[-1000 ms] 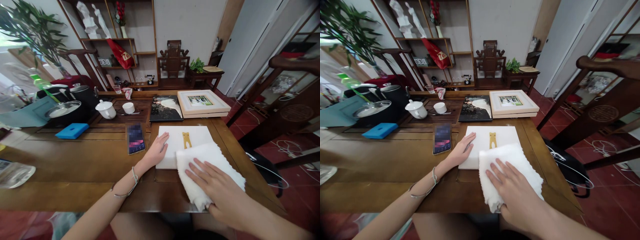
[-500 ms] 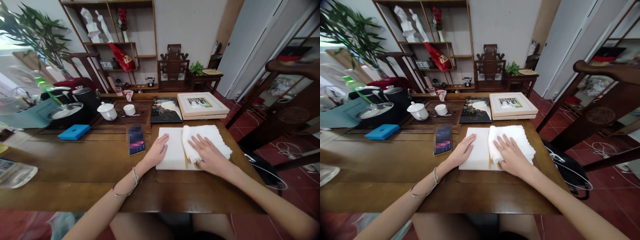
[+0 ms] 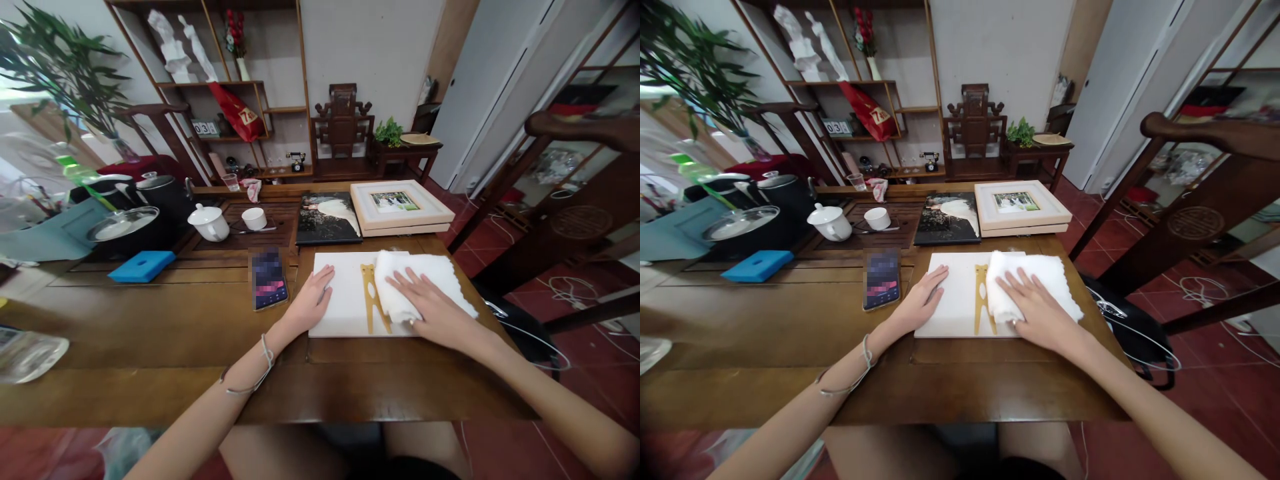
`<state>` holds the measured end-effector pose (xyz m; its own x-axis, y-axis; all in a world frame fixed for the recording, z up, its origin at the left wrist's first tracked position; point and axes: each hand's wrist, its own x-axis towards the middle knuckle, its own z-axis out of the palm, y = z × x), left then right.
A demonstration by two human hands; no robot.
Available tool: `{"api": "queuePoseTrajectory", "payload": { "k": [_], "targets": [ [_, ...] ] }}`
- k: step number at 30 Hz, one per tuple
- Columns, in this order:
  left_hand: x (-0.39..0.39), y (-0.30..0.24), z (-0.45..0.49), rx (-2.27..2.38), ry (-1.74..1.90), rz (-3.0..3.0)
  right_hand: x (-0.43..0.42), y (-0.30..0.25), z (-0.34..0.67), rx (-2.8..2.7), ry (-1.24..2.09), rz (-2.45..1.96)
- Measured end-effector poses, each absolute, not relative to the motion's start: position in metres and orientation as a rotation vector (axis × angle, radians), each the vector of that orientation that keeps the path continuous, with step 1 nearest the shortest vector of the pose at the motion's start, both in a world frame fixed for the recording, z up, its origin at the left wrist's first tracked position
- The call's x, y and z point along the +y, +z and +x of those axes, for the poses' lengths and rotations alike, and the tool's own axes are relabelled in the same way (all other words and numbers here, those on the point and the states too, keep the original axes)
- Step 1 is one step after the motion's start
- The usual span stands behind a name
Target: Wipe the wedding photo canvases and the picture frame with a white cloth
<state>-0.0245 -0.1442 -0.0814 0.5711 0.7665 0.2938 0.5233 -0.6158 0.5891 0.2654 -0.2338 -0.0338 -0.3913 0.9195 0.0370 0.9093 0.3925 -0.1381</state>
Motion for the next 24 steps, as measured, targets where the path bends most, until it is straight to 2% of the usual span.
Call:
{"api": "queuePoseTrajectory", "payload": {
  "k": [6,17,24],
  "targets": [
    [-0.144,-0.081,-0.025,1.037,0.736,2.358,-0.184,-0.041,0.26,-2.46,0.006,-1.743],
    [-0.146,-0.079,-0.023,1.043,0.742,2.35,-0.321,-0.037,0.248,-2.58,0.002,-1.543],
    [-0.146,-0.078,-0.024,1.043,0.722,2.359,-0.289,-0.036,0.261,-2.571,0.107,-1.58]
  ]
}}
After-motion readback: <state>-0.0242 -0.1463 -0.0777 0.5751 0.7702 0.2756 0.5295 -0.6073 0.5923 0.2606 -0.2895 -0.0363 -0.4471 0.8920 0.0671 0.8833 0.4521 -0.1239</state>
